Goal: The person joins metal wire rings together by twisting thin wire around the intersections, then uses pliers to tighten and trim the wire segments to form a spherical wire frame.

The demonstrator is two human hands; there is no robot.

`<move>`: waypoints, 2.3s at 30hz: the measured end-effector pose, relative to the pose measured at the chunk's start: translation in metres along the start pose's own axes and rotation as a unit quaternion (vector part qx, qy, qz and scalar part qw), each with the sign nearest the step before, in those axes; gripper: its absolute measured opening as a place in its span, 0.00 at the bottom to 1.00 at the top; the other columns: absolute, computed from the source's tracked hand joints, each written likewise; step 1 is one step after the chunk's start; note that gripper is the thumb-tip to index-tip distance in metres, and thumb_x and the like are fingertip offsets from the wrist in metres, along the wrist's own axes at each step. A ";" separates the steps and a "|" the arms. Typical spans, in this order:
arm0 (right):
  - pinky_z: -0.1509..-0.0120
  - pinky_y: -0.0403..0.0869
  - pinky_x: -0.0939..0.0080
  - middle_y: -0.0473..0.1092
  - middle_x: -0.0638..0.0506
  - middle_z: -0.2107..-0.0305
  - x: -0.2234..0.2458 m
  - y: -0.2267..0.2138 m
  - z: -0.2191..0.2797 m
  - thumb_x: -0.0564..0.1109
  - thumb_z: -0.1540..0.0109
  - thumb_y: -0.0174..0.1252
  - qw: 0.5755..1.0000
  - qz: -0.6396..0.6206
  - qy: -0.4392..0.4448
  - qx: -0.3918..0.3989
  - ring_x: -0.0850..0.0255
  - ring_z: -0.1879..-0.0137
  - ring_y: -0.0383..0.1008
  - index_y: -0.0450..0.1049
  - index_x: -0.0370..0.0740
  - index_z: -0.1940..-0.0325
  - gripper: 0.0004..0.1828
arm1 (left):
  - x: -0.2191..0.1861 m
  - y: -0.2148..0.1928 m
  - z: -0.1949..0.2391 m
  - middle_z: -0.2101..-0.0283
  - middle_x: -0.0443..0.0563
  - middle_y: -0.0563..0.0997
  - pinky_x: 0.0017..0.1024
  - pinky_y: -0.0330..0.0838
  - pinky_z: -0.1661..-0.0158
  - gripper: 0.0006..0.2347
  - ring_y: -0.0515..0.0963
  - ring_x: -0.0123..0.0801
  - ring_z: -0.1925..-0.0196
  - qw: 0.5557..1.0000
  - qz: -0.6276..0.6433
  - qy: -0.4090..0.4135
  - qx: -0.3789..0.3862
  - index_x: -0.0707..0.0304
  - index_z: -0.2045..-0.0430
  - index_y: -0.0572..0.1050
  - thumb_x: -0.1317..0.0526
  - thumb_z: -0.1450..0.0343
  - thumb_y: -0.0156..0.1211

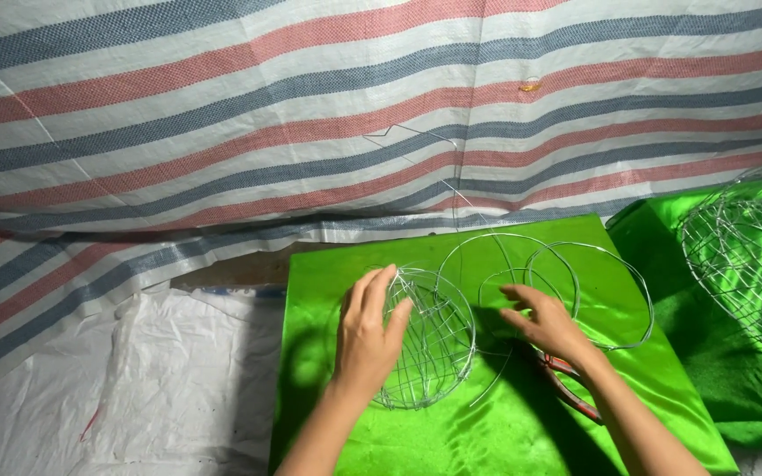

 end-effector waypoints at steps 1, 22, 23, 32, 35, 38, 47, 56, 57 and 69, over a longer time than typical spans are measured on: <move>0.35 0.77 0.51 0.65 0.50 0.35 0.009 0.003 -0.003 0.50 0.37 0.55 1.000 0.000 -0.001 -0.001 0.58 0.39 0.74 0.65 0.50 0.33 0.27 | 0.001 -0.001 0.000 0.41 0.67 0.73 0.39 0.73 0.42 0.19 0.73 0.47 0.41 1.000 0.000 0.002 -0.001 0.71 0.42 0.67 0.63 0.27 0.55; 0.47 0.84 0.56 0.80 0.47 0.59 0.054 0.047 -0.016 0.49 0.32 0.47 0.983 -0.091 -0.157 0.009 0.59 0.54 0.82 0.76 0.46 0.55 0.12 | -0.047 -0.003 0.064 0.88 0.44 0.62 0.26 0.45 0.89 0.14 0.55 0.27 0.87 0.979 0.158 -0.128 0.023 0.56 0.94 0.58 0.70 0.34 0.45; 0.49 0.83 0.57 0.80 0.48 0.61 0.059 0.045 -0.013 0.51 0.33 0.48 0.982 -0.091 -0.167 0.004 0.60 0.55 0.83 0.76 0.46 0.55 0.13 | -0.063 0.009 0.080 0.73 0.58 0.70 0.28 0.62 0.73 0.03 0.67 0.38 0.73 0.995 0.094 0.029 0.028 0.71 0.74 0.66 0.71 0.31 0.52; 0.63 0.80 0.67 0.80 0.50 0.70 0.073 0.057 0.017 0.50 0.33 0.48 0.964 -0.112 -0.232 0.064 0.64 0.66 0.81 0.77 0.45 0.60 0.13 | -0.002 0.107 0.132 0.33 0.72 0.59 0.53 0.56 0.36 0.36 0.62 0.61 0.35 0.947 -0.118 -0.139 0.265 0.65 0.30 0.47 0.56 0.28 0.64; 0.73 0.73 0.70 0.79 0.54 0.75 0.085 0.060 0.033 0.49 0.32 0.48 0.957 -0.090 -0.270 0.052 0.68 0.76 0.74 0.76 0.45 0.62 0.12 | 0.013 0.115 0.141 0.48 0.64 0.76 0.45 0.71 0.46 0.25 0.77 0.51 0.49 0.964 -0.115 -0.110 0.213 0.70 0.39 0.61 0.63 0.30 0.64; 0.75 0.72 0.70 0.80 0.56 0.77 0.088 0.066 0.041 0.49 0.33 0.49 0.957 -0.069 -0.281 0.033 0.69 0.79 0.74 0.74 0.47 0.64 0.11 | 0.013 0.111 0.144 0.61 0.61 0.80 0.39 0.78 0.58 0.16 0.80 0.47 0.60 0.970 -0.117 -0.079 0.196 0.74 0.47 0.69 0.71 0.29 0.59; 0.82 0.68 0.76 0.72 0.56 0.85 0.067 0.103 0.036 0.47 0.31 0.48 0.961 -0.076 -0.264 0.027 0.70 0.85 0.67 0.75 0.45 0.69 0.15 | 0.020 0.096 0.161 0.64 0.62 0.79 0.38 0.81 0.67 0.08 0.81 0.47 0.67 0.955 -0.074 -0.089 0.274 0.74 0.56 0.73 0.76 0.27 0.51; 0.43 0.78 0.58 0.82 0.54 0.54 -0.027 -0.008 0.012 0.54 0.38 0.56 0.996 -0.026 -0.042 -0.070 0.60 0.51 0.83 0.81 0.49 0.48 0.18 | 0.024 0.090 0.154 0.55 0.66 0.77 0.41 0.82 0.59 0.33 0.82 0.48 0.61 0.898 -0.054 -0.210 0.383 0.59 0.28 0.50 0.82 0.29 0.49; 0.41 0.75 0.55 0.79 0.54 0.51 -0.050 -0.031 0.007 0.55 0.37 0.55 0.987 0.043 0.025 -0.155 0.58 0.48 0.80 0.79 0.50 0.47 0.18 | 0.028 0.096 0.158 0.55 0.66 0.77 0.44 0.81 0.56 0.33 0.82 0.48 0.59 0.890 -0.052 -0.220 0.396 0.57 0.28 0.49 0.81 0.29 0.49; 0.29 0.71 0.59 0.76 0.46 0.44 0.135 -0.159 0.192 0.39 0.52 0.59 0.922 -0.150 -0.339 -0.112 0.58 0.37 0.76 0.71 0.35 0.40 0.34 | 0.030 0.093 0.158 0.81 0.51 0.71 0.35 0.82 0.76 0.30 0.76 0.36 0.79 0.925 -0.078 -0.139 0.346 0.65 0.30 0.54 0.83 0.29 0.46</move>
Point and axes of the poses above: each hand's wrist, its own z-axis away from the middle knuckle, its own y-axis out of the palm, x = y × z, the point moved 5 cm from there along -z, towards the middle knuckle
